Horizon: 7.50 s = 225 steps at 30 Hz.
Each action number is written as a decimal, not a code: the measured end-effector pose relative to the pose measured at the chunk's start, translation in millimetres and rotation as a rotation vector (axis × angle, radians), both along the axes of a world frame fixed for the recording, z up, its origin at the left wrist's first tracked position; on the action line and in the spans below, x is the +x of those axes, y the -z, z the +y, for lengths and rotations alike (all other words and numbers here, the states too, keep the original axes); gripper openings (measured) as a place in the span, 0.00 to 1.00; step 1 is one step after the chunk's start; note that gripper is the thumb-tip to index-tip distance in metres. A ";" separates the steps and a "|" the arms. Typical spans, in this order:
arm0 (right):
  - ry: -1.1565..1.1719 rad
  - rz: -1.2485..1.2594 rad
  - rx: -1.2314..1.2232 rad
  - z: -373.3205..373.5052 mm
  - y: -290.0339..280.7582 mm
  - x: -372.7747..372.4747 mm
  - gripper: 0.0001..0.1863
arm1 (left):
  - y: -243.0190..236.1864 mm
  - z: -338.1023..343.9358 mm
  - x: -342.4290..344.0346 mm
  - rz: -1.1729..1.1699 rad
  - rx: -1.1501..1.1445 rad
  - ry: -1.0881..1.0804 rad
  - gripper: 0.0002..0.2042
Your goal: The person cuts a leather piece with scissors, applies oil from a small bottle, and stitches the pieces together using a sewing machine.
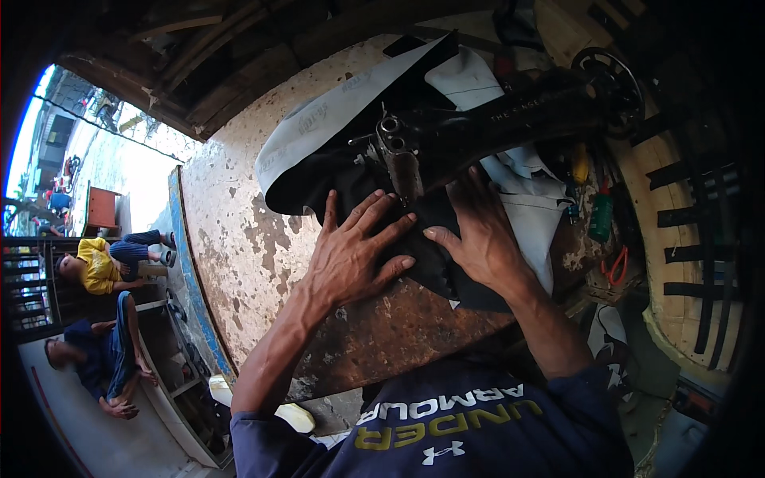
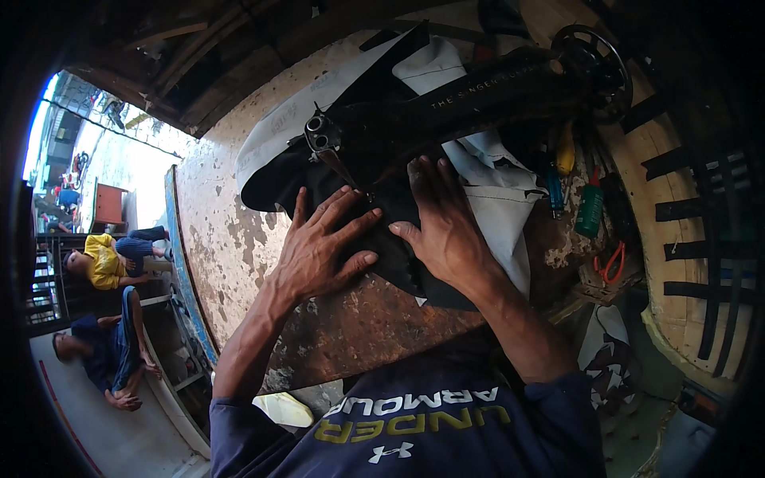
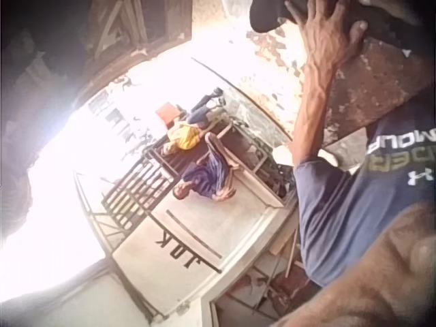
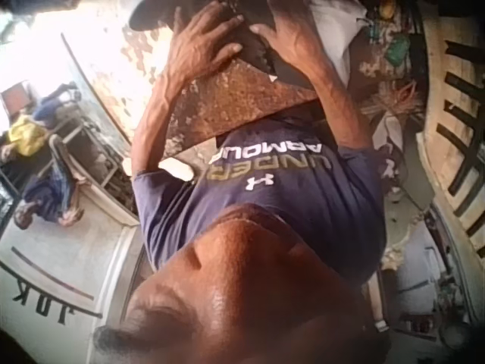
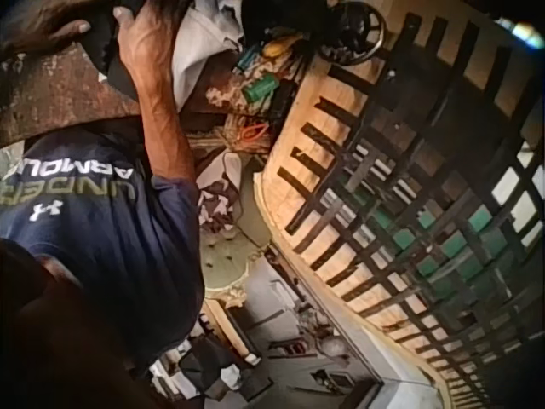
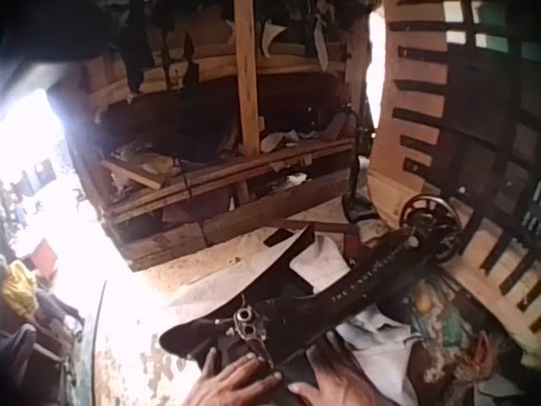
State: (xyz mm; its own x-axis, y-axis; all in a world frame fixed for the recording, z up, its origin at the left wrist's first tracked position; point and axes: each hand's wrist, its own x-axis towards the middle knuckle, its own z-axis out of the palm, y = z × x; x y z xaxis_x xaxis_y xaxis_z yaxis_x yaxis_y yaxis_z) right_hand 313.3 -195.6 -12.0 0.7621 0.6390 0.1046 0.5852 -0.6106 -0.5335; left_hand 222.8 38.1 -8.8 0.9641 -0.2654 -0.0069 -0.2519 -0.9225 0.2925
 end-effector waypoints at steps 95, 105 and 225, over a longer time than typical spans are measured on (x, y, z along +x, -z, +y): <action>-0.356 -0.320 -0.143 -62.0 -18.8 -48.1 0.17 | -1.3 -17.4 -12.3 -0.011 0.021 0.103 0.32; -0.310 -0.038 -0.062 -15.4 -46.5 -33.2 0.15 | 5.7 -18.3 -9.0 -0.024 -0.045 0.091 0.32; -0.146 -0.272 -0.071 -29.0 3.6 1.9 0.19 | 0.6 -2.8 -0.5 -0.045 0.076 -0.029 0.25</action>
State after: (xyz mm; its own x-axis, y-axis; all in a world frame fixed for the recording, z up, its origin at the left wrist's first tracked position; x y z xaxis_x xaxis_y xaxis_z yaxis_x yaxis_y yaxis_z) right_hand 315.2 -224.6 -15.6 0.6119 0.7526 0.2432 0.7849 -0.5399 -0.3041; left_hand 222.4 35.3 -9.4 0.9712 -0.2377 0.0172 -0.2360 -0.9488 0.2102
